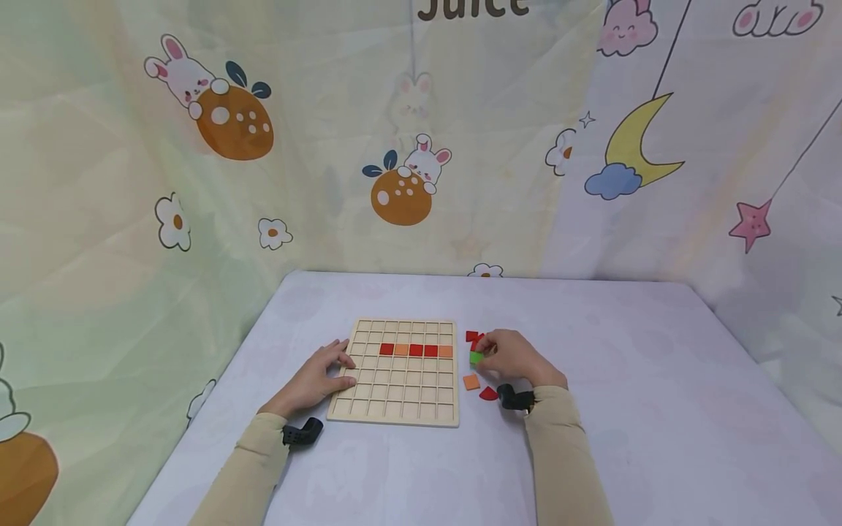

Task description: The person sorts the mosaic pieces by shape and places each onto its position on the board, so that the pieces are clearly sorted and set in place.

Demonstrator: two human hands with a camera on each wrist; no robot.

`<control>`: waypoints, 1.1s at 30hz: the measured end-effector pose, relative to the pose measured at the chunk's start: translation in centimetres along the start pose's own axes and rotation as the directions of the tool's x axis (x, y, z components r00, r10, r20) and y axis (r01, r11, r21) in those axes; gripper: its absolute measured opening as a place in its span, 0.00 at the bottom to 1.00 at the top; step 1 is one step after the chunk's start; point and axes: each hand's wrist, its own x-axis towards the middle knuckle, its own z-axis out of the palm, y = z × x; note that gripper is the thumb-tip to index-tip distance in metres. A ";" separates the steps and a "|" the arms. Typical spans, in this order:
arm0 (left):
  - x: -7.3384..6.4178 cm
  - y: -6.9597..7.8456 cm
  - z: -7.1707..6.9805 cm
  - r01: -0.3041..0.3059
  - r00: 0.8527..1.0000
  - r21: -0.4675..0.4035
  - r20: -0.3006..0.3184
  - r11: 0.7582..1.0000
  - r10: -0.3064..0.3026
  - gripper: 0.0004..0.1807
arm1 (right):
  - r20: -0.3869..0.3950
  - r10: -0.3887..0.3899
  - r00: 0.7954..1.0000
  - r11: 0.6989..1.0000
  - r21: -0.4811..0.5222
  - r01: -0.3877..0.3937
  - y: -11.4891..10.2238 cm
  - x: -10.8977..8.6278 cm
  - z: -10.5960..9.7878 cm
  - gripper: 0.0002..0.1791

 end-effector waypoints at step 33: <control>0.1 -0.2 -0.1 -0.016 1.000 0.001 0.006 1.000 0.016 0.12 | -0.129 -0.171 0.977 0.982 0.057 0.179 -4.9 1.3 3.6 0.13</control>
